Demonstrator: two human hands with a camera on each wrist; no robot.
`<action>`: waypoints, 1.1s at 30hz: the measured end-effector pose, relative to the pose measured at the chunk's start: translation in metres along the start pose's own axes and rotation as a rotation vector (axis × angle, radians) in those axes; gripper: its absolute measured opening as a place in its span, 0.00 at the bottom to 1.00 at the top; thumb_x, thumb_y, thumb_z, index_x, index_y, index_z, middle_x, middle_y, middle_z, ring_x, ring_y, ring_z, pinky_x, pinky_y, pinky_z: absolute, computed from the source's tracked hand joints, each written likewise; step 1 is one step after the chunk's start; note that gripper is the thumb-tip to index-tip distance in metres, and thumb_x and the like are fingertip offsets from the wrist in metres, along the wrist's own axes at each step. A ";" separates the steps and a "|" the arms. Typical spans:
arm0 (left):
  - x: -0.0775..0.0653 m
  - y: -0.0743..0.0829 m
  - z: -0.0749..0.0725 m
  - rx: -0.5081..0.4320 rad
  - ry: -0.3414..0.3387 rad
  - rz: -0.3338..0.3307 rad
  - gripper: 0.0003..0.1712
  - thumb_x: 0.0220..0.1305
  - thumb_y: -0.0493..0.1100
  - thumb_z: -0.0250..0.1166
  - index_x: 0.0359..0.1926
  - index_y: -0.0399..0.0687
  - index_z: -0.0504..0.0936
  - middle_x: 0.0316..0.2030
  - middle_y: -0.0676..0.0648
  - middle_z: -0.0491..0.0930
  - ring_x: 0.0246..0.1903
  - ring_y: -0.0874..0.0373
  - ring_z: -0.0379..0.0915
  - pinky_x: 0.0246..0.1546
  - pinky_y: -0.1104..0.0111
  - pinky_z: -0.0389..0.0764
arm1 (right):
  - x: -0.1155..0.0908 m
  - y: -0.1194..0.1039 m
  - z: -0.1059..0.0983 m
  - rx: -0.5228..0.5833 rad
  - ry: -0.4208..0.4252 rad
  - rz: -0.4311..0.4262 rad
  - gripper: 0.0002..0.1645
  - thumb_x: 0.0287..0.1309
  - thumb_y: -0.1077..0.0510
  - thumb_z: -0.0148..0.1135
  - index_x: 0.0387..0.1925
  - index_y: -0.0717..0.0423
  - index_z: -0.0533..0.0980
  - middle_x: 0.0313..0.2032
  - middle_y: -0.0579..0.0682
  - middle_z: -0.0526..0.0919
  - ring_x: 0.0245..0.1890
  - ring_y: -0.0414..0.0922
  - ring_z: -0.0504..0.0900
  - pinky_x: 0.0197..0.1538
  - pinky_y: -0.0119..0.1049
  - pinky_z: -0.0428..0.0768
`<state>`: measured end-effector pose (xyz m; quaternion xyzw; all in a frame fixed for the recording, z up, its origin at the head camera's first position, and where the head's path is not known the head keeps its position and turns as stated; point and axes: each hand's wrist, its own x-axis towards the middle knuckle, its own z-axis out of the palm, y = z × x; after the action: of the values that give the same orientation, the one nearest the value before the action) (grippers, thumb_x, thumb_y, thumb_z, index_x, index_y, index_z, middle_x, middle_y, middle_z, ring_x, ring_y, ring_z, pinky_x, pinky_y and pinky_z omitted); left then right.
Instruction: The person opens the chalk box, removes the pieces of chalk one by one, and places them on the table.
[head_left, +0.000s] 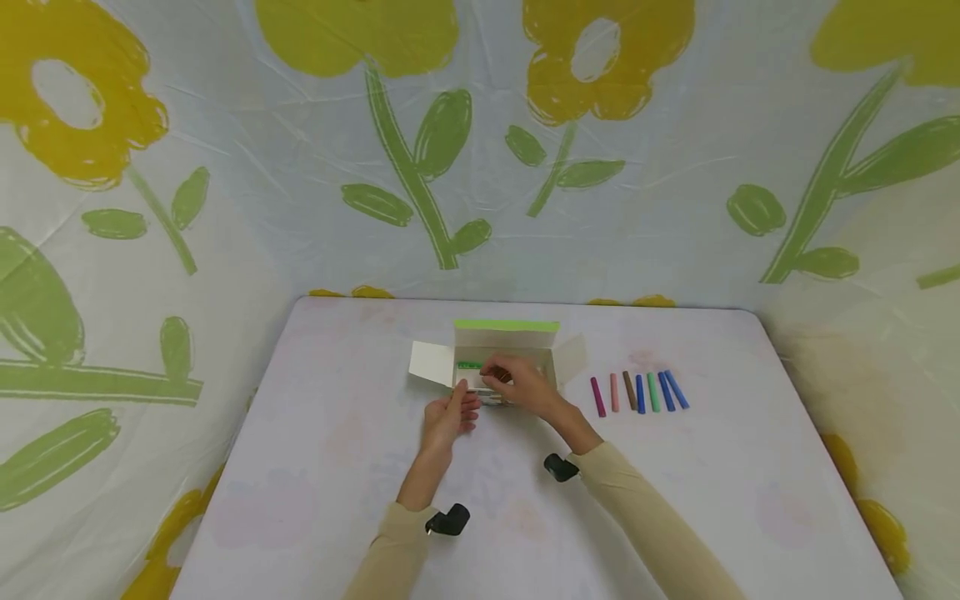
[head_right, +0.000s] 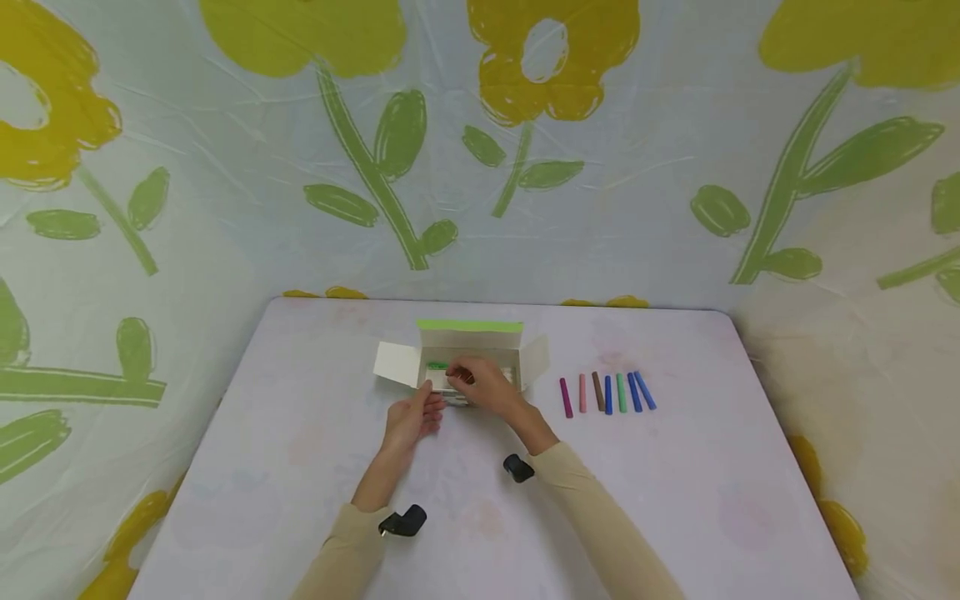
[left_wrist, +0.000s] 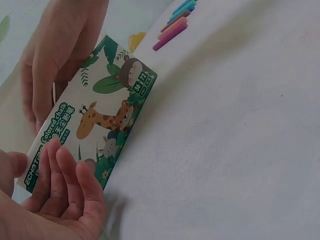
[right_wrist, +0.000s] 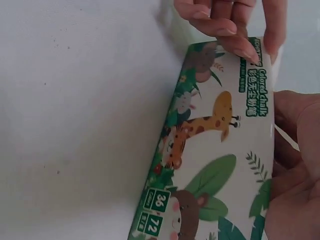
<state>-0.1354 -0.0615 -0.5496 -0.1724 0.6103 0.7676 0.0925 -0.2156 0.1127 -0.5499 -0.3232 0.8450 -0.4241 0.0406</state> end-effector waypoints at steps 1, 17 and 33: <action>0.000 0.000 0.000 -0.002 -0.001 -0.003 0.28 0.79 0.51 0.58 0.48 0.23 0.82 0.44 0.29 0.85 0.32 0.54 0.82 0.42 0.59 0.85 | 0.001 0.000 0.001 -0.006 -0.009 0.012 0.07 0.68 0.68 0.64 0.44 0.69 0.81 0.37 0.55 0.86 0.39 0.48 0.85 0.46 0.40 0.85; 0.000 0.000 0.004 -0.012 0.013 -0.005 0.28 0.79 0.50 0.58 0.48 0.21 0.82 0.41 0.31 0.86 0.30 0.57 0.80 0.38 0.63 0.84 | 0.033 0.011 -0.005 -0.122 -0.335 0.188 0.10 0.70 0.65 0.60 0.43 0.68 0.84 0.38 0.56 0.86 0.37 0.45 0.80 0.47 0.41 0.81; 0.021 -0.029 0.003 -0.020 0.078 0.026 0.32 0.76 0.58 0.60 0.45 0.27 0.84 0.37 0.36 0.87 0.27 0.61 0.79 0.30 0.71 0.82 | 0.044 0.017 -0.009 -0.208 -0.526 0.299 0.08 0.66 0.70 0.63 0.34 0.57 0.83 0.31 0.45 0.81 0.33 0.40 0.75 0.43 0.35 0.78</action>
<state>-0.1455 -0.0533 -0.5828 -0.1953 0.6079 0.7675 0.0568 -0.2625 0.1007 -0.5480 -0.2964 0.8826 -0.2264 0.2862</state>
